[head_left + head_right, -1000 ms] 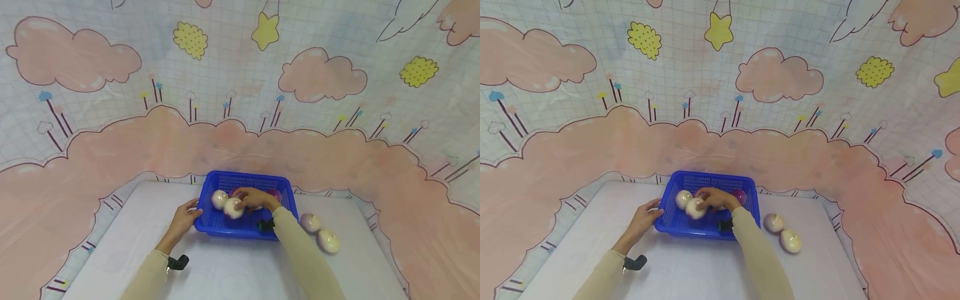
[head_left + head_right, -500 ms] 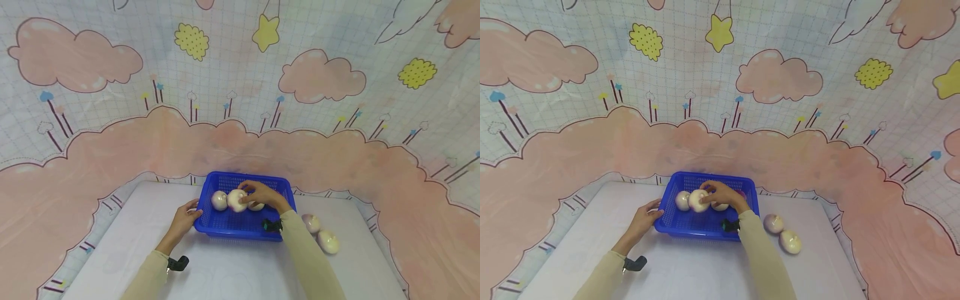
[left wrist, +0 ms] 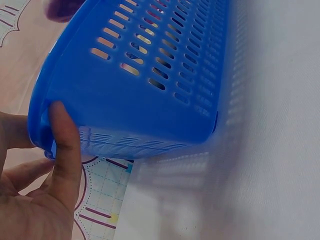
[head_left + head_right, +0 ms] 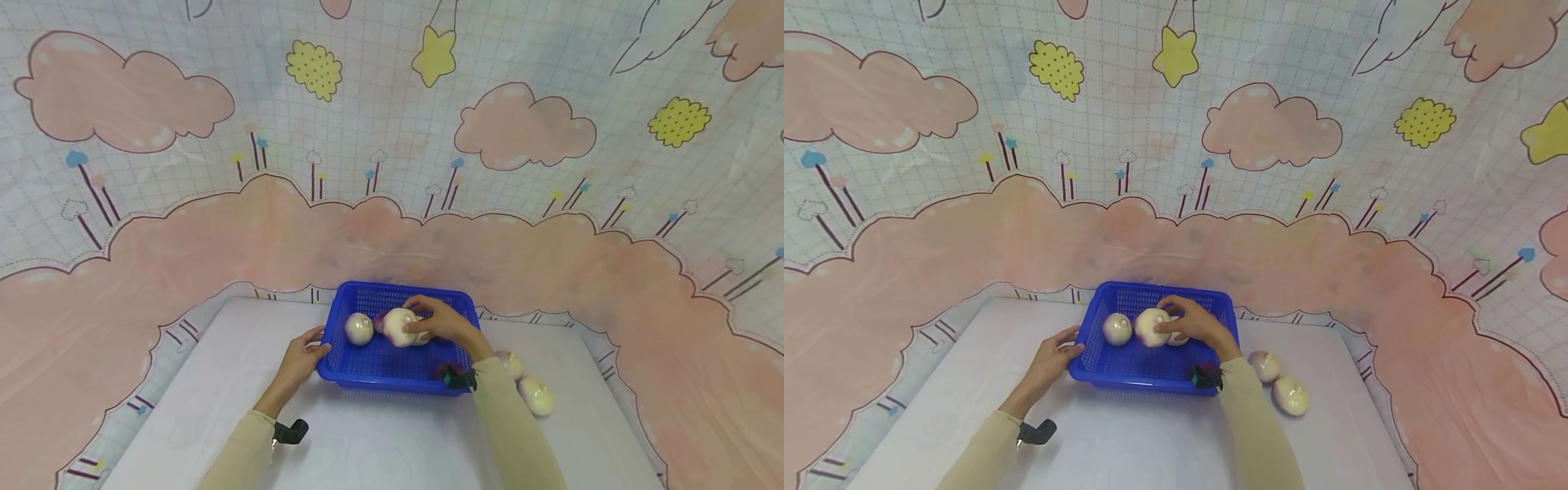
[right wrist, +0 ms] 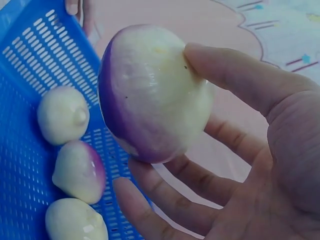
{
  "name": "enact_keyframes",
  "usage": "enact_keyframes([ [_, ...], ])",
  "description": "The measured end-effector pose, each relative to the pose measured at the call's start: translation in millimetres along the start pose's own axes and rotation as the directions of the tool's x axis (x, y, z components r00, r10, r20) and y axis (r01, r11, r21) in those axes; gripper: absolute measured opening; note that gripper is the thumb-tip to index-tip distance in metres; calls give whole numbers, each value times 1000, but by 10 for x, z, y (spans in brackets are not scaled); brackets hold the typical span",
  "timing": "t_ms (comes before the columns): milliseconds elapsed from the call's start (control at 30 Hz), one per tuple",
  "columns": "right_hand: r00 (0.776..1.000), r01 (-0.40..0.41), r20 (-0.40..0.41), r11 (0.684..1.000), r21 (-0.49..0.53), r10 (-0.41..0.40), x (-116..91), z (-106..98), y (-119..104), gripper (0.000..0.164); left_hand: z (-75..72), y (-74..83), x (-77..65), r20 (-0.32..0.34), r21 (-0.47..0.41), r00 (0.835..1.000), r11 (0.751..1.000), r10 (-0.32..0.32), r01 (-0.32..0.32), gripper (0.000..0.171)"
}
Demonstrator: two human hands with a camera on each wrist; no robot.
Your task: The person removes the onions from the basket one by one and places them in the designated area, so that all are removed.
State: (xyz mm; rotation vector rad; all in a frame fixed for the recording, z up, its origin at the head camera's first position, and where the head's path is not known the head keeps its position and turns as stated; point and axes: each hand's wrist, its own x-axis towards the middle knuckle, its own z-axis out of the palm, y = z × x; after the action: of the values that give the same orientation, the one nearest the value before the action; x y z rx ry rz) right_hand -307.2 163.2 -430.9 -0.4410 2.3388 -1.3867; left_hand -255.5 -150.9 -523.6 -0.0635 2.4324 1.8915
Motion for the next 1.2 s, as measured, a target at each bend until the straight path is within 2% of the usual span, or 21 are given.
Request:
enact_keyframes([
  [267, 996, 11, -88, 999, 37, -8, -198, -52, 65, 43, -3, 6, 0, -1, -3, 1000, 1000, -7, 7, 56],
  [500, 979, 0, -202, 997, 80, 16, -367, -150, 178, 47, -6, 24, -6, 0, 10, 1000, 1000, -9, 9, 56],
  [967, 950, 5, -311, 997, 74, 19, -703, -384, 339, 52, -11, 42, -24, 7, -1, 1000, 1000, -16, 16, 56],
  [1200, 930, 12, -366, 994, 110, 29, -882, -502, 440, 55, -13, 48, -35, 8, 4, 1000, 1000, -14, 14, 56],
])
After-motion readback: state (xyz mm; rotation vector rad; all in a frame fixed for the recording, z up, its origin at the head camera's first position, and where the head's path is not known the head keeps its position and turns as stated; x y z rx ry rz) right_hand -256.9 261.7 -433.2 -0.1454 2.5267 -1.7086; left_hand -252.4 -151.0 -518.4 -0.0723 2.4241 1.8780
